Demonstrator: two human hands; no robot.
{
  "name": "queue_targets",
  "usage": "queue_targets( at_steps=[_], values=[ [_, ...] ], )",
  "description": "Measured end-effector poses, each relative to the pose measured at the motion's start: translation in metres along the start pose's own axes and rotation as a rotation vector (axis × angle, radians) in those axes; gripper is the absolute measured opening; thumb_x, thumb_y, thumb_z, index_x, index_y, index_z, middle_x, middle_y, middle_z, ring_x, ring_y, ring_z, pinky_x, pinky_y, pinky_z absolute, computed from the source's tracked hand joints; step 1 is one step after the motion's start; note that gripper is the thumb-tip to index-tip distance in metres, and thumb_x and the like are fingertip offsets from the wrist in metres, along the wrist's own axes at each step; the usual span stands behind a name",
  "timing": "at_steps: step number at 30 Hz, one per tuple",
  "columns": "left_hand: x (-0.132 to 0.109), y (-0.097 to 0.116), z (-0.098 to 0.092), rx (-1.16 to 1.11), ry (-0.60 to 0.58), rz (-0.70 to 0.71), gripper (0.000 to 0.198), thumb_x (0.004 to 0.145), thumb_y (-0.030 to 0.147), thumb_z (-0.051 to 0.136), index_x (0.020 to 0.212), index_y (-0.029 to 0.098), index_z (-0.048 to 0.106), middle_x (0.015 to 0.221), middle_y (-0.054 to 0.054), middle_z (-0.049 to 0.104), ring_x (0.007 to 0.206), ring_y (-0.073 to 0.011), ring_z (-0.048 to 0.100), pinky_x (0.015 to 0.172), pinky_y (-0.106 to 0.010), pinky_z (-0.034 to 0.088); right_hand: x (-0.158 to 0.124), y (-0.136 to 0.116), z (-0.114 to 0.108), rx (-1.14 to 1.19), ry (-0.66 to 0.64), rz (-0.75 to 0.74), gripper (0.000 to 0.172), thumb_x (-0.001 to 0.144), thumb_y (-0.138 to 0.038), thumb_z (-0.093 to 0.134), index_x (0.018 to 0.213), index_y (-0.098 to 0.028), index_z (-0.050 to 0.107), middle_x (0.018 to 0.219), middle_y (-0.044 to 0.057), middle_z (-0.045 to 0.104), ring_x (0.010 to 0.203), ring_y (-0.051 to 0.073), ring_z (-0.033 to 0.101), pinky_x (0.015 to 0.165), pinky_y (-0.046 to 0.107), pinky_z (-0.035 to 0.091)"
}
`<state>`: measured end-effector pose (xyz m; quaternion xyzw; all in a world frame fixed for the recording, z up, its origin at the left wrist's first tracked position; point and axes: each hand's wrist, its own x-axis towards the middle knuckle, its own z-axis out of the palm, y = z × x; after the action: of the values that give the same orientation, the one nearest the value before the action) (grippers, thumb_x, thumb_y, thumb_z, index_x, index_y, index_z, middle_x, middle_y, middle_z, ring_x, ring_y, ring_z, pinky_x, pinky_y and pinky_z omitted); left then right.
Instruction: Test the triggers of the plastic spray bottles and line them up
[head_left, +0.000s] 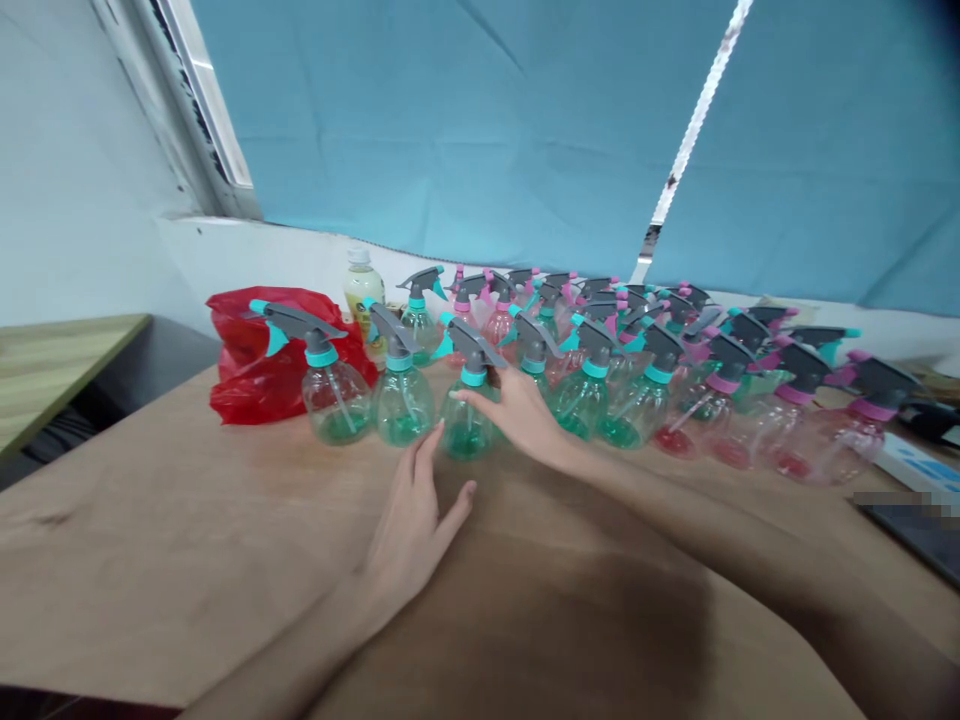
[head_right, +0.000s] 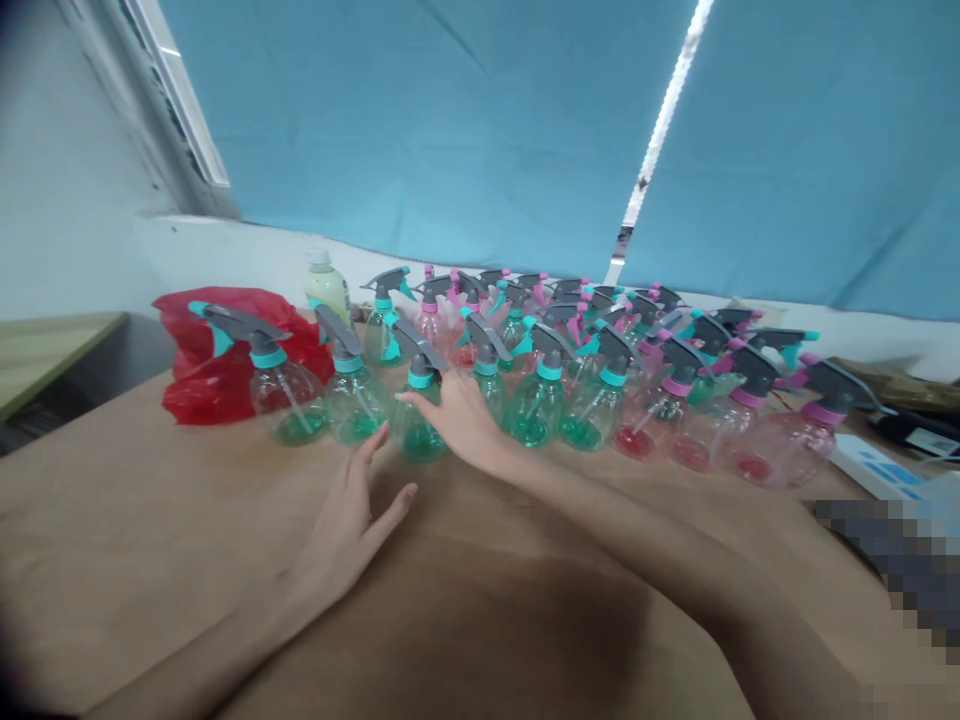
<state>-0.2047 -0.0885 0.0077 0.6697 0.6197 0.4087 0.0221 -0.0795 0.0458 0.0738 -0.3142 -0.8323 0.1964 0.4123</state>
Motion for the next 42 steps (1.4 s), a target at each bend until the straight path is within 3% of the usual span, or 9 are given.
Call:
queue_targets(
  at_steps=[8, 16, 21, 26, 30, 37, 42],
  values=[
    [-0.002, 0.003, 0.002, -0.005, -0.059, 0.04, 0.053, 0.096, 0.032, 0.045, 0.142, 0.024, 0.022, 0.139, -0.013, 0.041, 0.131, -0.0295, 0.04, 0.107, -0.052, 0.033, 0.012, 0.005, 0.007, -0.032, 0.004, 0.017, 0.031, 0.084, -0.043, 0.063, 0.1, -0.017, 0.06, 0.093, 0.01, 0.068, 0.093, 0.026, 0.063, 0.084, 0.04, 0.047],
    [-0.003, 0.0, 0.004, -0.004, -0.083, 0.028, 0.052, 0.096, 0.032, 0.046, 0.142, 0.024, 0.024, 0.14, -0.013, 0.04, 0.133, -0.0291, 0.038, 0.107, -0.053, 0.033, 0.01, 0.005, 0.007, 0.02, 0.002, 0.068, 0.047, 0.083, -0.04, 0.065, 0.117, -0.01, 0.051, 0.119, 0.019, 0.064, 0.112, 0.029, 0.061, 0.093, 0.044, 0.048],
    [-0.002, 0.001, 0.003, -0.002, -0.086, 0.031, 0.051, 0.095, 0.032, 0.047, 0.141, 0.023, 0.026, 0.138, -0.012, 0.042, 0.131, -0.0286, 0.04, 0.107, -0.052, 0.034, -0.021, 0.005, -0.02, 0.077, 0.055, 0.005, 0.053, 0.084, -0.036, 0.065, 0.129, -0.016, 0.045, 0.131, 0.014, 0.059, 0.122, 0.022, 0.055, 0.102, 0.041, 0.045],
    [-0.003, 0.002, 0.006, -0.001, -0.097, 0.053, 0.049, 0.095, 0.031, 0.046, 0.14, 0.025, 0.027, 0.135, -0.011, 0.045, 0.127, -0.0292, 0.044, 0.105, -0.052, 0.036, -0.048, 0.014, -0.057, 0.036, 0.142, 0.059, 0.025, 0.086, -0.033, 0.061, 0.108, -0.021, 0.06, 0.11, 0.009, 0.069, 0.102, 0.022, 0.066, 0.082, 0.039, 0.057],
    [-0.003, 0.001, 0.008, 0.019, -0.094, 0.088, 0.048, 0.095, 0.03, 0.046, 0.139, 0.025, 0.027, 0.135, -0.011, 0.043, 0.128, -0.0293, 0.043, 0.105, -0.052, 0.035, -0.047, 0.022, -0.071, -0.066, 0.143, 0.164, 0.022, 0.085, -0.034, 0.061, 0.1, -0.019, 0.065, 0.107, 0.01, 0.072, 0.092, 0.024, 0.07, 0.072, 0.039, 0.057],
    [-0.001, 0.002, 0.009, 0.045, -0.095, 0.101, 0.046, 0.095, 0.028, 0.047, 0.138, 0.025, 0.03, 0.136, -0.01, 0.044, 0.129, -0.0296, 0.042, 0.106, -0.053, 0.035, -0.028, 0.035, -0.062, -0.134, 0.116, 0.211, 0.043, 0.083, -0.039, 0.063, 0.116, -0.013, 0.06, 0.109, 0.016, 0.07, 0.103, 0.031, 0.066, 0.082, 0.05, 0.054],
    [-0.002, 0.007, 0.019, 0.076, -0.14, 0.185, 0.055, 0.091, 0.024, 0.052, 0.141, 0.023, 0.029, 0.142, -0.012, 0.042, 0.133, -0.0292, 0.038, 0.107, -0.05, 0.035, -0.016, 0.039, -0.05, -0.177, 0.082, 0.219, 0.05, 0.081, -0.046, 0.064, 0.115, -0.01, 0.06, 0.112, 0.02, 0.067, 0.106, 0.035, 0.063, 0.084, 0.051, 0.051]
  ],
)
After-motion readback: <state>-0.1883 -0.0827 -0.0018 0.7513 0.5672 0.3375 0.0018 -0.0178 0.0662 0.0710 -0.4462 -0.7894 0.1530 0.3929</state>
